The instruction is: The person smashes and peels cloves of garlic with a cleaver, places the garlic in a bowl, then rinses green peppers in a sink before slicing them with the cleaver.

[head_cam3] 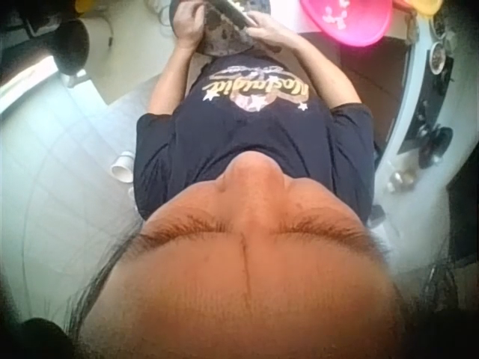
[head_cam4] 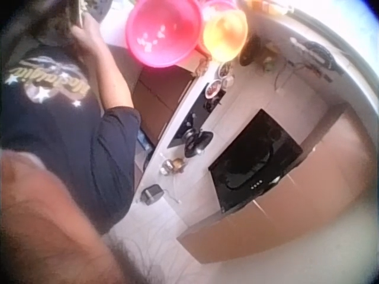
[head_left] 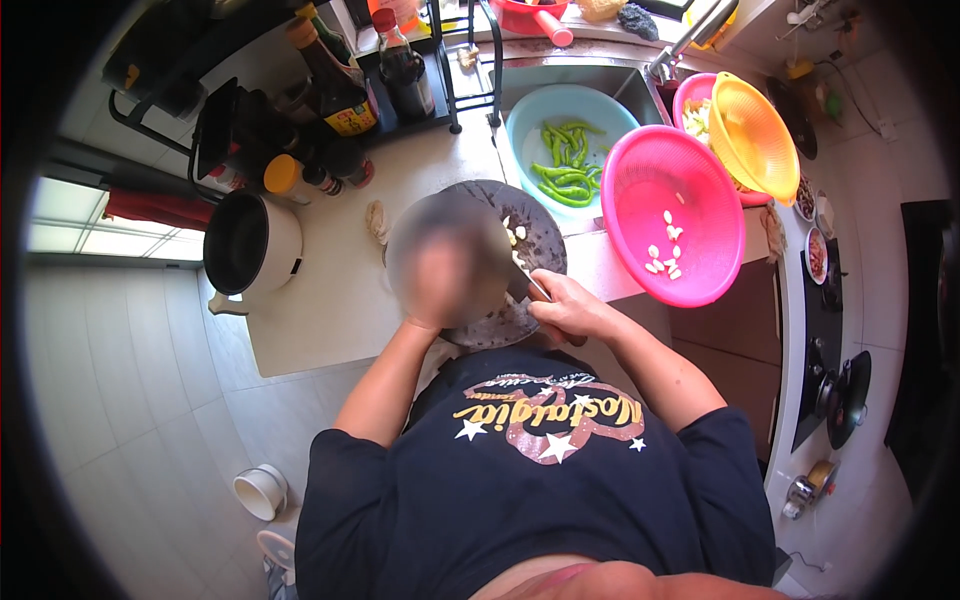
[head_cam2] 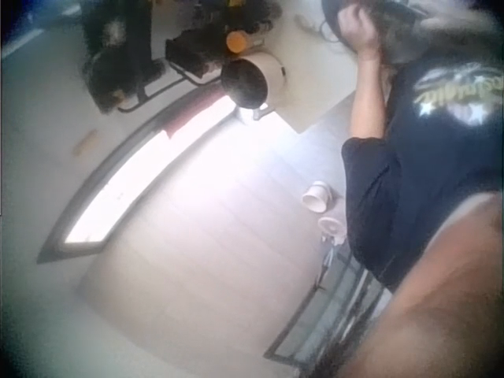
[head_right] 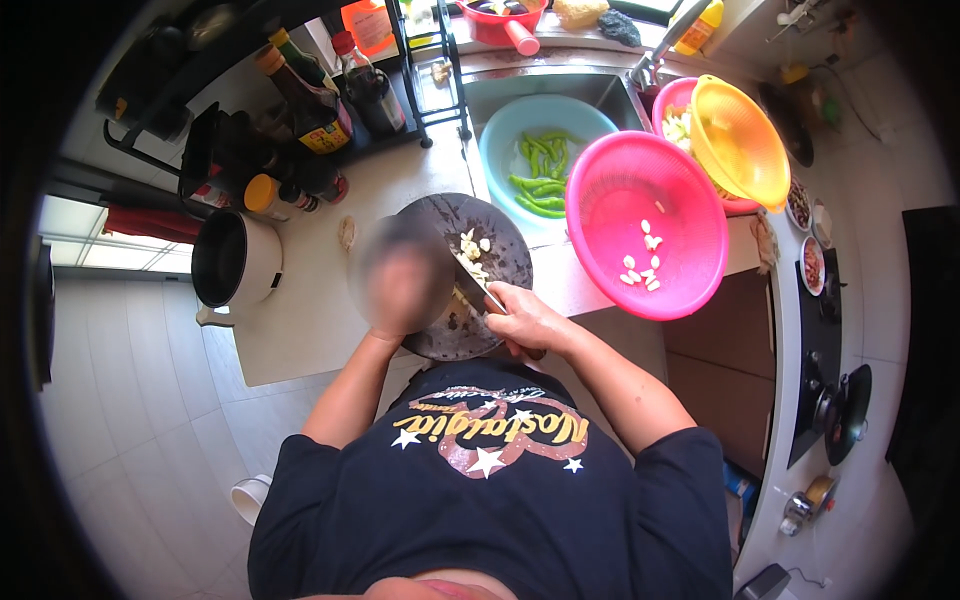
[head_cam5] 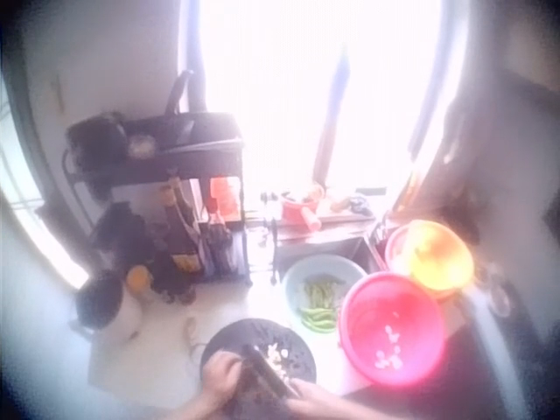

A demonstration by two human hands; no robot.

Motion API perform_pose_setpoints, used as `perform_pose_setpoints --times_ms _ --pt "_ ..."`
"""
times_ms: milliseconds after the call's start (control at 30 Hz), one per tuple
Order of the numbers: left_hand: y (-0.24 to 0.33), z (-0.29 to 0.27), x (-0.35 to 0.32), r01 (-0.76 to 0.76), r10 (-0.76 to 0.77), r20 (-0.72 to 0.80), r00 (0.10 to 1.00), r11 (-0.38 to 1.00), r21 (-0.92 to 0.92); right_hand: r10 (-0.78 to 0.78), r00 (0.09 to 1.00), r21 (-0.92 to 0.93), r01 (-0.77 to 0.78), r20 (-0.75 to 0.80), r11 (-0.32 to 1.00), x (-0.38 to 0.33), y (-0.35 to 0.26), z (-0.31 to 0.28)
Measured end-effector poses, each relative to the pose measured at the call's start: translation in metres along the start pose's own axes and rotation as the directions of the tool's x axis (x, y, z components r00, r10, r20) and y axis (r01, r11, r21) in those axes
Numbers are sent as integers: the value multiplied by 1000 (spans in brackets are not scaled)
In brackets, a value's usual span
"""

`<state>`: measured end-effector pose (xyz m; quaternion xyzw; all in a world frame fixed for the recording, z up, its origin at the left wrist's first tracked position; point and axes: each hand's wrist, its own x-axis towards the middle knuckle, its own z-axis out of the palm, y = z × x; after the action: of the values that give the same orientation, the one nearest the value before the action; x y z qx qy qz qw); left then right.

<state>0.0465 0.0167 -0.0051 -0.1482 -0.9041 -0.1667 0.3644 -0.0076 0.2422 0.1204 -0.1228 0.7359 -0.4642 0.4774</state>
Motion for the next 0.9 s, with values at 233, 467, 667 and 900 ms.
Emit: perform_pose_setpoints --times_ms 233,467,667,900 --pt "7 -2 4 224 -224 18 975 968 -113 103 994 21 -103 -24 995 6 10 -25" --pt "-17 2 23 561 -604 160 781 565 -605 -33 993 150 16 111 988 19 20 -4" --pt "-24 1 13 472 -537 21 843 720 -509 -31 998 144 22 58 989 24 27 -14" --pt "7 13 73 434 -478 755 449 -623 -651 -106 987 563 22 117 826 -3 29 -38"
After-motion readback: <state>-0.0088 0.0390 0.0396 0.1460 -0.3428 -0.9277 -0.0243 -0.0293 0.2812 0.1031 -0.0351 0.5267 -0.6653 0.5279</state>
